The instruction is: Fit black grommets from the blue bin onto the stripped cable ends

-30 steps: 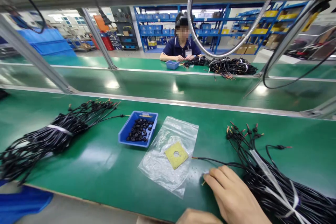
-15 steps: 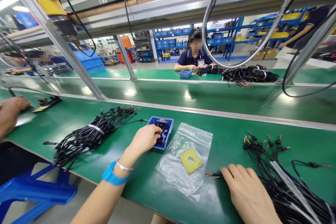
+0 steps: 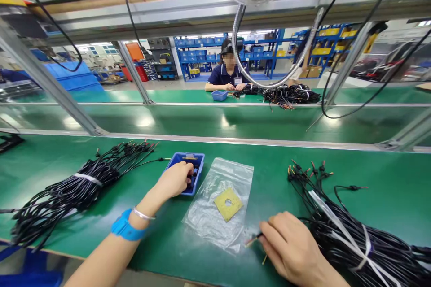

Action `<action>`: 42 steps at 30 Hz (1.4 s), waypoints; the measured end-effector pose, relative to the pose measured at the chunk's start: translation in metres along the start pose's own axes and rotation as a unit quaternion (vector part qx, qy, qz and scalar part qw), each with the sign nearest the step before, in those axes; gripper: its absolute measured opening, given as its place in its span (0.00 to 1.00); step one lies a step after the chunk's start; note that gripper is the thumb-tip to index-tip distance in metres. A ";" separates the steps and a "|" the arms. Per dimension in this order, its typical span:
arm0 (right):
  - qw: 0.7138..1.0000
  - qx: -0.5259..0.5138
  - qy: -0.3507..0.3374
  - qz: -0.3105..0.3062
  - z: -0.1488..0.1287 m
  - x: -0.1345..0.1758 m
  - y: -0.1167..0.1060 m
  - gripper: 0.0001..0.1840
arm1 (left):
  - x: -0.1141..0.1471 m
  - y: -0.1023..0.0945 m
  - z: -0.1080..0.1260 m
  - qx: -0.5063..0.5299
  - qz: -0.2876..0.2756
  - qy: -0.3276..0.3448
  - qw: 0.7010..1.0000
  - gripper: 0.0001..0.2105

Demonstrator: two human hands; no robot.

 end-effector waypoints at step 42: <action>0.979 -0.198 0.039 0.019 -0.002 0.016 -0.006 0.11 | 0.023 0.038 0.115 0.243 0.001 0.185 0.952 0.17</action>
Point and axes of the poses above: each hand's wrist, its own x-axis away from the middle knuckle, its own y-axis out of the palm, z = x × y, the point moved 4 cm from there along -x, towards the middle knuckle, and after that the axes turned 1 degree about z, right-handed, at the moved point
